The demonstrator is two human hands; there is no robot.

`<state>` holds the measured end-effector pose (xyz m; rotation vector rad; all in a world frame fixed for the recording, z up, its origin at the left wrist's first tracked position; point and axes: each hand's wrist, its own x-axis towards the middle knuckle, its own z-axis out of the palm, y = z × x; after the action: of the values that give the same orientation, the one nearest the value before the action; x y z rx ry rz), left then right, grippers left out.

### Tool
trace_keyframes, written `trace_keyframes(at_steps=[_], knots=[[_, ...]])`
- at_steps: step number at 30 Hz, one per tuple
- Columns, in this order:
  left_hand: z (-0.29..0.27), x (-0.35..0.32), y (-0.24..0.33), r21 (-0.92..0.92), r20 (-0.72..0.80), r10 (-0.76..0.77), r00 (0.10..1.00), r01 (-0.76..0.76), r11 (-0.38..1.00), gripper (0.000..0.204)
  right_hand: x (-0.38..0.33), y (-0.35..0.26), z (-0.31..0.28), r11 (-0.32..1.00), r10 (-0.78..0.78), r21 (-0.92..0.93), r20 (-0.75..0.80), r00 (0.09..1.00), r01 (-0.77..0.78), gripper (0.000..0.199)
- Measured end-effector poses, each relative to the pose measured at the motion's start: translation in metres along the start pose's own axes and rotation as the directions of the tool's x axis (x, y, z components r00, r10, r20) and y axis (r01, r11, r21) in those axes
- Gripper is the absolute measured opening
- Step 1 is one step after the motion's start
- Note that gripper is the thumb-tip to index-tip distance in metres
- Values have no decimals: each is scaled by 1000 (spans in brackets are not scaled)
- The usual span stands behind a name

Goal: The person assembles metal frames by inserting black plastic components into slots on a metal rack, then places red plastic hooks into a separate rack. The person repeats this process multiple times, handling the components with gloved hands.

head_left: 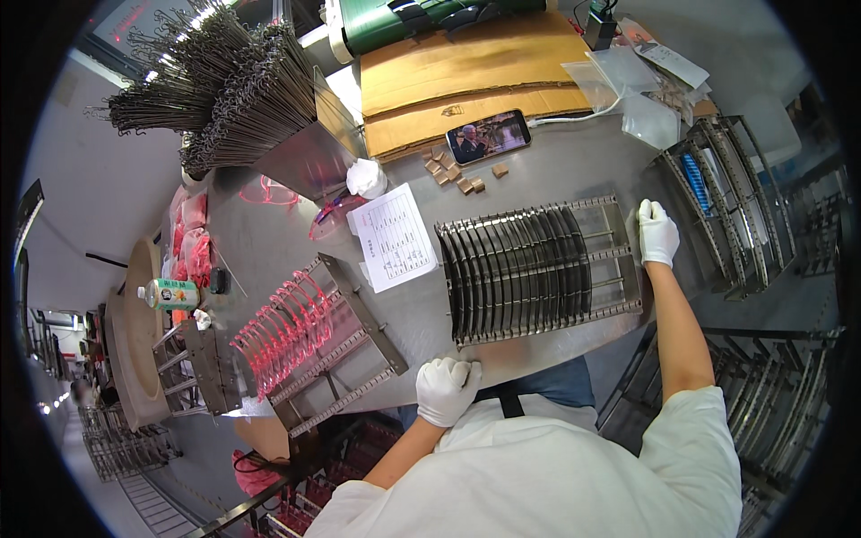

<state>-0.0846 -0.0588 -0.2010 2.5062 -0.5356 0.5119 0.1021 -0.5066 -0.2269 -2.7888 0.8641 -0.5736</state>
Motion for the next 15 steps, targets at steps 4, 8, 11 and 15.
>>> trace_keyframes(at_steps=[4, 8, 11, 15], knots=[[0, -1, 0, 1, 1, -4, 1000, 4, 1000, 27, 0, 1, 0, 1000, -4, -2, 4, 1000, 4, 41], [0, 0, 0, -4, 8, -7, 1000, 7, 1000, 27, -1, -3, -4, 1000, -13, 8, 2, 1000, 13, 42], [0, -1, 0, 5, -2, -1, 1000, 1, 1000, 27, -1, -3, -4, 1000, 1, 12, 12, 1000, -1, 42], [0, 0, 0, -5, -7, 4, 1000, -4, 1000, 27, -1, -2, -3, 1000, 16, 5, 21, 1000, -16, 42]])
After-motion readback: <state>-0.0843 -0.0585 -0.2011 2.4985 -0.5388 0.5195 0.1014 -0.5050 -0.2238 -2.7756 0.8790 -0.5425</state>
